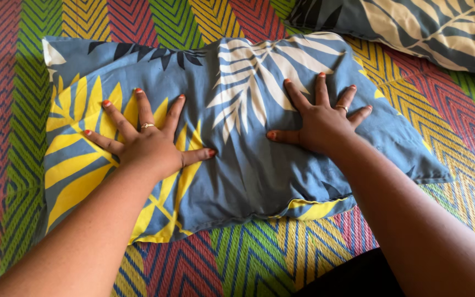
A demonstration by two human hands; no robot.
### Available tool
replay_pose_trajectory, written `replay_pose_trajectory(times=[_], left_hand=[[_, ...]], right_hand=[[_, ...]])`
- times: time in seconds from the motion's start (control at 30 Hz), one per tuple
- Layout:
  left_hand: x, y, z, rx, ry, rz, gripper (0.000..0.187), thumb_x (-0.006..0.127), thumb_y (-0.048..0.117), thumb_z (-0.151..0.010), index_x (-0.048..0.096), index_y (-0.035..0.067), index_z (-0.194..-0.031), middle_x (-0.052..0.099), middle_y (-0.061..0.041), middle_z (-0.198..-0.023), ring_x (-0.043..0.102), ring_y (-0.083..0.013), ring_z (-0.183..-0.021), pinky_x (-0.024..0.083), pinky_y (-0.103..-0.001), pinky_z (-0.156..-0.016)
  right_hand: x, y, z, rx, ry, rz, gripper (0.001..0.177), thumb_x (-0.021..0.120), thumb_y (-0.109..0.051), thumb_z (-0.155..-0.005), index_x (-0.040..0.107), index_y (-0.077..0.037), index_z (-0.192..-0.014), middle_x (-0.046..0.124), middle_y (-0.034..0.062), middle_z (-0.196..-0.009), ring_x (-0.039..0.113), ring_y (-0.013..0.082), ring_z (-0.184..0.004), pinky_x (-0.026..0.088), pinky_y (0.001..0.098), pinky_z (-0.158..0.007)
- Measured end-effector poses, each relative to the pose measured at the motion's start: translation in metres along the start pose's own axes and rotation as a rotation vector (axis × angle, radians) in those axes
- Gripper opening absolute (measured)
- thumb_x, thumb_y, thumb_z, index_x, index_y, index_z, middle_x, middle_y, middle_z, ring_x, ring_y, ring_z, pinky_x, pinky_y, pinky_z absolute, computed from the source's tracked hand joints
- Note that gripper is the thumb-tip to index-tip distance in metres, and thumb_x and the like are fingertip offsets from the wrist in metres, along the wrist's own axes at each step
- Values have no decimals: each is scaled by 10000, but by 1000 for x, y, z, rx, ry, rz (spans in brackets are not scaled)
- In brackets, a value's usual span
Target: The person removes a blue and yellow leaf-patterned pillowcase from a pillow by pulling it off. They then smooth the exposed brown patterned pillow and place it on the bed.
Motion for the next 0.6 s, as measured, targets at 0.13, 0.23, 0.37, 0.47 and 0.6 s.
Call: replay_pose_trajectory(times=[0.13,0.23,0.37,0.47,0.6], left_hand=[[1,1,3,2,-38,0,1243,586,975,-533,-42,586,-1532,-311,-48,-1629,-403,-499,-1385,-179,-838,-952],[-1,2,2,4,-27,4,1260,588,973,-527,-38,600,-1554,-322,-54,-1616,-417,-492,-1366,-185,-837,-941],[-1,1,2,15,-12,10,1231,585,974,-531,-27,587,-1526,-311,-54,-1624,-414,-492,-1369,-183,-838,-945],[0,1,2,16,-7,9,1219,583,973,-532,-24,578,-1513,-302,-53,-1628,-411,-494,-1373,-177,-844,-942],[0,1,0,3,-17,9,1228,586,974,-522,-33,586,-1509,-295,-49,-1626,-404,-496,-1373,-173,-846,-945]], right_hand=[[-2,18,-15,-54,-46,6,1290,596,-945,-626,12,-453,-1666,-124,176,-1723,-117,588,-1500,46,798,-1122],[-10,47,-31,-80,-46,-17,1366,565,-972,-591,-56,-347,-1635,-145,301,-1645,-99,590,-1491,13,765,-1151],[4,78,-42,-45,-94,23,1438,582,-991,-545,-104,-337,-1626,-127,362,-1611,-65,547,-1519,45,743,-1170],[23,76,-45,13,-108,63,1415,567,-993,-572,-154,-367,-1617,-202,321,-1627,-119,617,-1472,31,768,-1149],[32,70,-39,141,-151,2,1367,597,-936,-564,-188,-477,-1584,-284,168,-1673,-221,640,-1456,71,880,-1063]])
Point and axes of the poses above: each hand's wrist, its own z-axis away from the middle knuckle, its own x-axis out of the palm, y = z × x, the point moved 7 cm from there along -z, towards the middle knuckle
